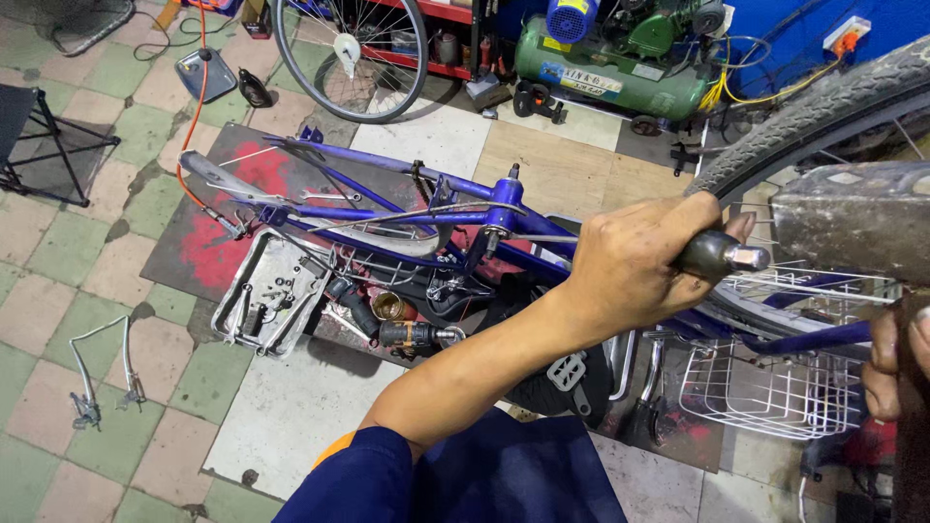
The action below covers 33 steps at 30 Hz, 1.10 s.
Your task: The person works on the bottom bracket area of a blue bicycle frame using a wrench and a hammer. They manipulate the crankset and use a punch to tap a component into place, then remove the crank arm.
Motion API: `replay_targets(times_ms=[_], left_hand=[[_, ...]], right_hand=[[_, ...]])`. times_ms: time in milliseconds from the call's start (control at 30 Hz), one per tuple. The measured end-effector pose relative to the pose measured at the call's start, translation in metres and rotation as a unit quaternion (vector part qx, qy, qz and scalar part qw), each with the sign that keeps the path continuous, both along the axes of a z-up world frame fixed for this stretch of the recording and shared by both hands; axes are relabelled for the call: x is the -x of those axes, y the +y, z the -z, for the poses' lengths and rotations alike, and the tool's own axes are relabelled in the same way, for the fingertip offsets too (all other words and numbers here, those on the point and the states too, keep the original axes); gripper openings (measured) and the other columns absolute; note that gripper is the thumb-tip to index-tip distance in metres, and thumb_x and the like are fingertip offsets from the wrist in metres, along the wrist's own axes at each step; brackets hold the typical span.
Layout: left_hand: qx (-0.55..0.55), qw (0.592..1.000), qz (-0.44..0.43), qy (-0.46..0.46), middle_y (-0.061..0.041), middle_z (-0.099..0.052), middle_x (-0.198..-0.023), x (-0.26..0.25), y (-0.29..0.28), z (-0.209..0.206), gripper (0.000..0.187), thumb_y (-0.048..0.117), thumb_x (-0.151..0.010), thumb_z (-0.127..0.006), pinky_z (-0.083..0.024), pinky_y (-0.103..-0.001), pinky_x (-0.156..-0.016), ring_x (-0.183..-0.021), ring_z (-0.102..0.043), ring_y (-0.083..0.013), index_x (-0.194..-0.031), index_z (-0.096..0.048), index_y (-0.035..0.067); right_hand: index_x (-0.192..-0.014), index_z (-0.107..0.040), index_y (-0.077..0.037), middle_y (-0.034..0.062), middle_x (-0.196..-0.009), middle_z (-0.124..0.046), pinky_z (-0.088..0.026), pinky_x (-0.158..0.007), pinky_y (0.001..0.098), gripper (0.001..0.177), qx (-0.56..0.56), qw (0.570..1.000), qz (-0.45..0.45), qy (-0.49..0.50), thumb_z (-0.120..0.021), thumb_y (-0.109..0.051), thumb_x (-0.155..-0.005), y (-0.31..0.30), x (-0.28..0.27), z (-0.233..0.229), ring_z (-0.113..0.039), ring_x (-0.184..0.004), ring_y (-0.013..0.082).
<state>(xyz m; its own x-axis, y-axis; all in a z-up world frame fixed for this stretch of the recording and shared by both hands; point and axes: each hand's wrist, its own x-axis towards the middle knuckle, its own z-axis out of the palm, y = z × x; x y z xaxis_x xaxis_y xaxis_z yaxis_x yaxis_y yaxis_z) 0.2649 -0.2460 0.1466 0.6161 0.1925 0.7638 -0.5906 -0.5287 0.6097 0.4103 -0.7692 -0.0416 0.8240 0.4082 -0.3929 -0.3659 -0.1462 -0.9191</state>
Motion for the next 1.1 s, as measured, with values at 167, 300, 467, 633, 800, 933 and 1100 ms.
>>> replay_targets(times_ms=[167,300,467,633,800,933,1100], left_hand=[[0.001,1.0,0.002,0.004,-0.005,-0.062,-0.074,0.002,0.004,-0.002,0.022,0.027,-0.097,-0.073,-0.048,-0.037,-0.062,-0.067,-0.066,-0.0224,-0.095,-0.056,0.013],[0.009,1.0,0.01,-0.02,-0.007,-0.063,-0.078,0.002,0.011,-0.006,0.024,0.022,-0.085,-0.072,-0.049,-0.037,-0.061,-0.069,-0.066,-0.0255,-0.101,-0.058,0.012],[0.025,1.0,-0.013,-0.009,-0.007,-0.064,-0.073,0.0,0.01,-0.006,0.023,0.029,-0.097,-0.074,-0.049,-0.036,-0.06,-0.067,-0.067,-0.0246,-0.093,-0.057,0.013],[0.03,0.999,-0.016,-0.006,-0.007,-0.064,-0.069,-0.006,0.018,-0.008,0.027,0.032,-0.099,-0.073,-0.048,-0.036,-0.057,-0.063,-0.067,-0.0253,-0.092,-0.055,0.013],[0.015,1.0,0.003,-0.026,-0.009,-0.065,-0.077,-0.006,0.023,-0.005,0.024,0.026,-0.095,-0.074,-0.049,-0.038,-0.058,-0.067,-0.068,-0.0275,-0.093,-0.055,0.011],[0.027,1.0,-0.007,-0.007,-0.008,-0.063,-0.075,-0.006,0.021,-0.005,0.025,0.028,-0.097,-0.074,-0.048,-0.037,-0.057,-0.064,-0.068,-0.0255,-0.091,-0.056,0.012],[0.019,1.0,-0.002,-0.006,-0.007,-0.064,-0.072,-0.004,0.016,0.003,0.022,0.027,-0.098,-0.072,-0.048,-0.037,-0.057,-0.064,-0.068,-0.0245,-0.095,-0.057,0.012]], right_hand=[[-0.091,-0.049,-0.003,0.0109,-0.052,-0.049,-0.043,-0.037,0.0409,0.052,0.046,0.998,-0.014,-0.043,-0.036,-0.047,-0.117,0.06,0.034,-0.056,-0.05,-0.042,0.0233],[-0.086,-0.045,-0.001,0.0106,-0.055,-0.045,-0.041,-0.043,0.0421,0.057,0.169,0.979,0.041,-0.111,-0.036,-0.047,-0.117,0.128,0.078,-0.121,-0.047,-0.047,0.0235],[-0.088,-0.046,0.0,0.0133,-0.058,-0.047,-0.044,-0.042,0.0446,0.056,0.193,0.969,0.069,-0.141,-0.037,-0.046,-0.117,0.158,0.09,-0.149,-0.051,-0.048,0.0266],[-0.089,-0.047,0.001,0.0154,-0.059,-0.049,-0.046,-0.042,0.0461,0.055,0.16,0.969,0.087,-0.167,-0.038,-0.046,-0.117,0.163,0.085,-0.153,-0.053,-0.048,0.0286],[-0.091,-0.047,0.002,0.0174,-0.06,-0.051,-0.047,-0.041,0.0476,0.055,0.14,0.969,0.108,-0.172,-0.038,-0.045,-0.118,0.165,0.099,-0.144,-0.055,-0.048,0.0305],[-0.092,-0.048,0.002,0.0191,-0.062,-0.053,-0.049,-0.041,0.0487,0.055,0.133,0.973,0.105,-0.153,-0.038,-0.045,-0.118,0.15,0.097,-0.137,-0.057,-0.048,0.0321],[-0.093,-0.049,0.003,0.0212,-0.063,-0.055,-0.05,-0.04,0.0502,0.054,0.11,0.985,0.083,-0.105,-0.039,-0.044,-0.118,0.108,0.09,-0.101,-0.059,-0.048,0.034]])
